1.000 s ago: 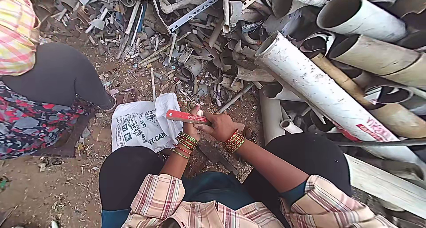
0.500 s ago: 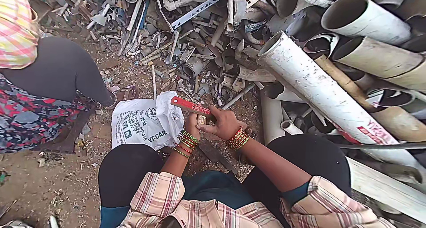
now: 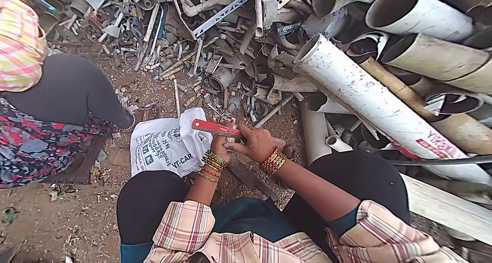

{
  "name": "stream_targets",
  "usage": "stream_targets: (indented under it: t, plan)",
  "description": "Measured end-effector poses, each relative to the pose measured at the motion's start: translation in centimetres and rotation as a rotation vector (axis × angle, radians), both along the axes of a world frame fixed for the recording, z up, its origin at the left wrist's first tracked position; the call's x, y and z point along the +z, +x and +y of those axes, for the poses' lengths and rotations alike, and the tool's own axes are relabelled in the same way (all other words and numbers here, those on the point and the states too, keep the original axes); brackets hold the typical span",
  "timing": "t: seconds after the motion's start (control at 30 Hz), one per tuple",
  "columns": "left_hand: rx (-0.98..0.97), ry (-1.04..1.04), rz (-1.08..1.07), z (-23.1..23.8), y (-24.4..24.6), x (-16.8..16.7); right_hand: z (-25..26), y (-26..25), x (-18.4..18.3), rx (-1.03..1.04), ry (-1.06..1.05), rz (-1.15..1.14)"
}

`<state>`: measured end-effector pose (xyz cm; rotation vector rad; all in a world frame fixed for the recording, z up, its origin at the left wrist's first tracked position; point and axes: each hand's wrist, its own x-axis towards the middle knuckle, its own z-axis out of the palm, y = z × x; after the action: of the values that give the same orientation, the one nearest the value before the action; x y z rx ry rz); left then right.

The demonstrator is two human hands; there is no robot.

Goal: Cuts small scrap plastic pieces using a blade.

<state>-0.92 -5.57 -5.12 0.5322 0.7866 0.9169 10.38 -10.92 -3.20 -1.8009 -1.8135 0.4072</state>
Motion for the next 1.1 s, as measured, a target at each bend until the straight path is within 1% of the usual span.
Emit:
stream_targets:
  t: [0.07, 0.13, 0.23, 0.3, 0.57, 0.73, 0.87, 0.97, 1.1]
  plan:
    - [-0.014, 0.036, -0.002, 0.1, 0.0, -0.4, -0.1, -0.2, -0.6, 0.015, 0.021, 0.006]
    - [-0.004, 0.020, 0.002, 0.1, 0.0, -0.2, -0.1, -0.4, -0.8, 0.017, 0.040, 0.003]
    - [-0.007, 0.018, -0.005, 0.1, 0.0, 0.2, 0.0, -0.4, -1.1, 0.003, 0.214, -0.056]
    - [-0.010, 0.015, 0.000, 0.0, 0.0, 0.3, 0.2, -0.3, -1.1, -0.004, 0.267, -0.059]
    - [0.023, 0.042, 0.012, -0.1, -0.2, 0.1, 0.0, -0.6, -1.2, 0.021, 0.137, 0.006]
    - [0.038, -0.015, 0.045, -0.1, 0.0, 1.1, 0.5, -0.9, -1.1, -0.018, 0.247, -0.020]
    - [0.037, -0.005, 0.044, -0.2, 0.0, 1.1, 0.8, -0.6, -0.8, -0.020, 0.236, -0.015]
    - [0.034, -0.002, 0.042, -0.4, -0.1, 0.9, 0.7, -0.6, -0.9, -0.001, 0.192, -0.014]
    - [0.057, 0.003, 0.049, -0.3, -0.3, 0.7, 0.3, -0.9, -0.5, 0.039, 0.010, 0.033]
